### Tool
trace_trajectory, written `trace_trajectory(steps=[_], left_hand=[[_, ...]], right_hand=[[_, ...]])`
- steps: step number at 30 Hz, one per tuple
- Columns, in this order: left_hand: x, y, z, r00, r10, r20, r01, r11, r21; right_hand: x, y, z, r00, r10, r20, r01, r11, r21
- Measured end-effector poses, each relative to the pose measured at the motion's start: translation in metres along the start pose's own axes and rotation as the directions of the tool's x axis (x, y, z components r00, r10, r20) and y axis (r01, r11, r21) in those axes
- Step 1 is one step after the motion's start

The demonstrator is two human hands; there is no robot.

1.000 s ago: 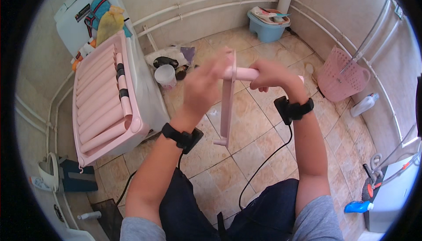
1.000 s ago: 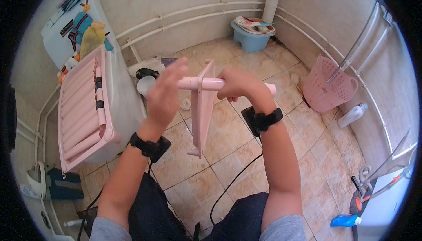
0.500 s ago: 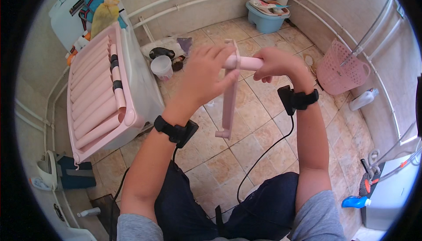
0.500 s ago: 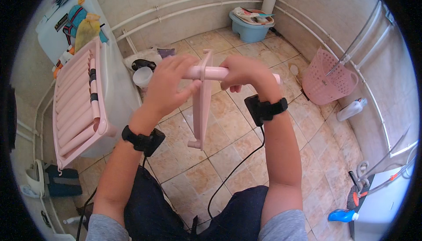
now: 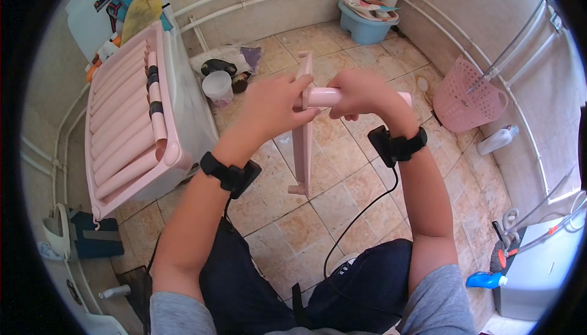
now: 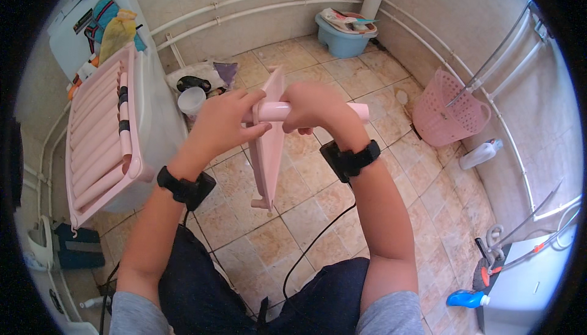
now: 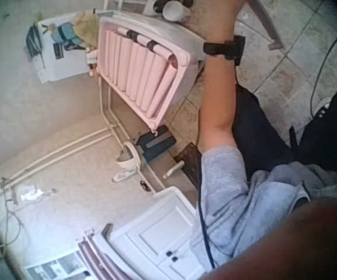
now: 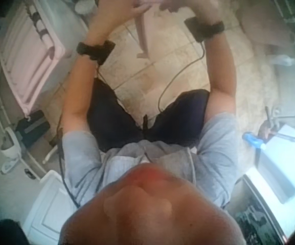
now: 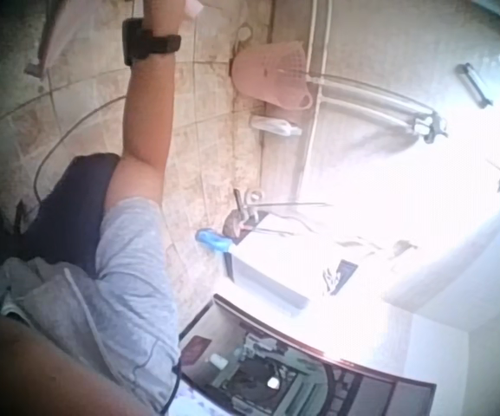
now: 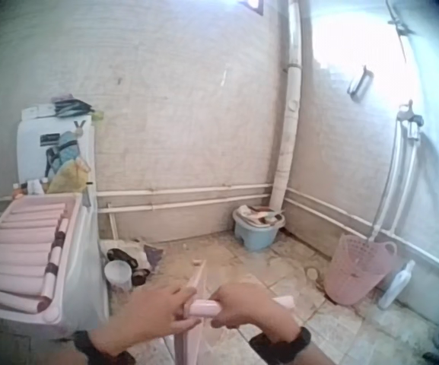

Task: The person connects pink plastic tubes and shelves to assemble a stand by hand, then takes a gray cloth to a washing machine and wrings it out under a water source.

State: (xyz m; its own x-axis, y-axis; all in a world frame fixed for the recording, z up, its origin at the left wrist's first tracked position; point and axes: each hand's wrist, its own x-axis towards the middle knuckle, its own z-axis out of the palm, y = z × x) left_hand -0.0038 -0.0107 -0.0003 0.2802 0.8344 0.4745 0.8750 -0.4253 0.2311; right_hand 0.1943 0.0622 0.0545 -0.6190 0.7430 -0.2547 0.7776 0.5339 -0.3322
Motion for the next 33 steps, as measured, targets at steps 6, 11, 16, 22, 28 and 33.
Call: trace_trajectory(steps=[6, 11, 16, 22, 28, 33], left_hand=[[-0.007, 0.004, -0.012, 0.951, 0.007, 0.308, -0.022, 0.999, 0.046], [-0.039, 0.021, -0.006, 0.965, 0.102, 0.240, -0.092, 0.994, -0.053], [-0.060, 0.040, -0.006, 0.928, 0.210, 0.309, -0.195, 0.978, -0.080], [-0.066, 0.066, -0.005, 0.881, 0.207, 0.426, -0.251, 0.967, 0.050], [-0.060, 0.055, -0.032, 0.927, 0.290, 0.238, -0.320, 0.942, 0.098], [-0.055, 0.028, -0.040, 0.982, 0.027, -0.185, -0.127, 0.824, -0.552]], right_hand=[[-0.012, -0.009, 0.024, 0.998, -0.064, -0.030, 0.061, 0.994, -0.087], [-0.052, -0.002, 0.064, 0.975, -0.134, -0.180, 0.117, 0.988, -0.100], [-0.086, -0.007, 0.097, 0.978, -0.094, -0.186, 0.078, 0.993, -0.090], [-0.101, 0.004, 0.129, 0.980, 0.013, -0.199, 0.014, 0.991, 0.132], [-0.091, 0.015, 0.159, 0.984, 0.020, -0.174, 0.007, 0.988, 0.152], [-0.089, 0.011, 0.162, 0.988, -0.009, -0.156, 0.032, 0.989, 0.144]])
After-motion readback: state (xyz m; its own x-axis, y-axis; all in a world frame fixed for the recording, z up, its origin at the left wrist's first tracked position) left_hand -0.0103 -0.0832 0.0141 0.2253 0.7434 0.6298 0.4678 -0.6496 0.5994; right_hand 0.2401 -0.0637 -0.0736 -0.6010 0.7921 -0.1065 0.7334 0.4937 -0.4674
